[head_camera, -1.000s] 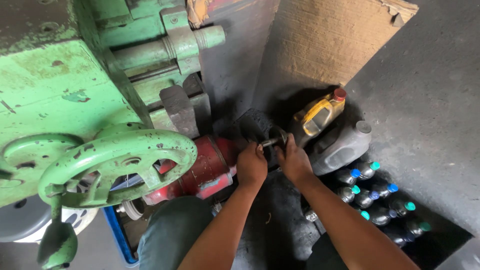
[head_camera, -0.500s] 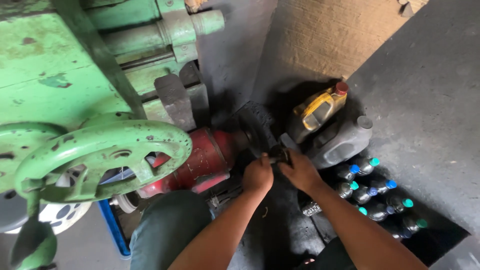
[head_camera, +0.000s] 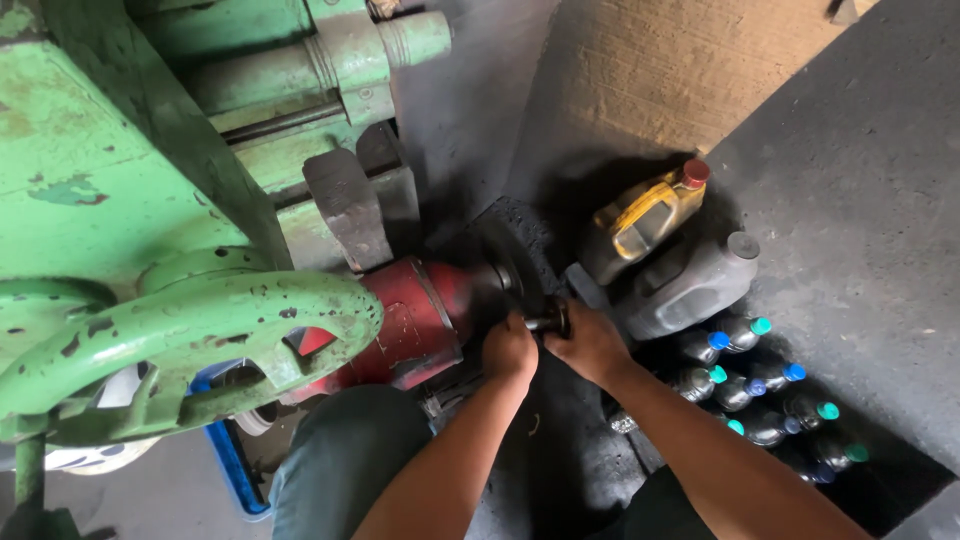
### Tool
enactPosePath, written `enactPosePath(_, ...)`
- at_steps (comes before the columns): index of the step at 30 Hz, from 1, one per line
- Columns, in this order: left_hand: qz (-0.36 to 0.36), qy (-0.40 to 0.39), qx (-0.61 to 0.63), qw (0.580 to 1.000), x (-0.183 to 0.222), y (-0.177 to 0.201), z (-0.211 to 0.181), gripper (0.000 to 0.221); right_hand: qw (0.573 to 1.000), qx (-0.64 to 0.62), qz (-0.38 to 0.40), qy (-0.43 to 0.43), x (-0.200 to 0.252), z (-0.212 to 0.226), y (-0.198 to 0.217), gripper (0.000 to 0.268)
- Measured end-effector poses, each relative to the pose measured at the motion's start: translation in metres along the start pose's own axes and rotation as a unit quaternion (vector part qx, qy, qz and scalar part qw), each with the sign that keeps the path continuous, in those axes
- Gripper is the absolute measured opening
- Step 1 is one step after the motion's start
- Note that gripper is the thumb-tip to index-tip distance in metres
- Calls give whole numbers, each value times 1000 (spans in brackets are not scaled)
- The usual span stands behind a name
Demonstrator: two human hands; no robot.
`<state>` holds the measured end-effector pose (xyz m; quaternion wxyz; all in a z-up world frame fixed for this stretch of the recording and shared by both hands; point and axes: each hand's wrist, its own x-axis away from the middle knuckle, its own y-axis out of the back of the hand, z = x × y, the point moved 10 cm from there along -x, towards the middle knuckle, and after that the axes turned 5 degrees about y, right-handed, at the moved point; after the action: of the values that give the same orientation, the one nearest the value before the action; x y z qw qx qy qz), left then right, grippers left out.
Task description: Grind and polish metal components using a bench grinder and lathe machinery.
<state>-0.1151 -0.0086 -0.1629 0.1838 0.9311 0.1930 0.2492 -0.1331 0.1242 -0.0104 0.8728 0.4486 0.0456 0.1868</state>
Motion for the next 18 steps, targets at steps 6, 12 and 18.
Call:
enactPosePath(6, -27, -29, -59, 997, -13, -14, 15, 58, 999, 39, 25, 1, -9, -13, -9, 44)
enactPosePath(12, -19, 16, -64, 998, 11, 10, 1, 61, 998, 18, 52, 13, -10, -31, -24, 42)
enactPosePath(18, 12, 43, -67, 997, 23, 20, -10, 58, 995, -2, 98, 6, -11, -42, -35, 40)
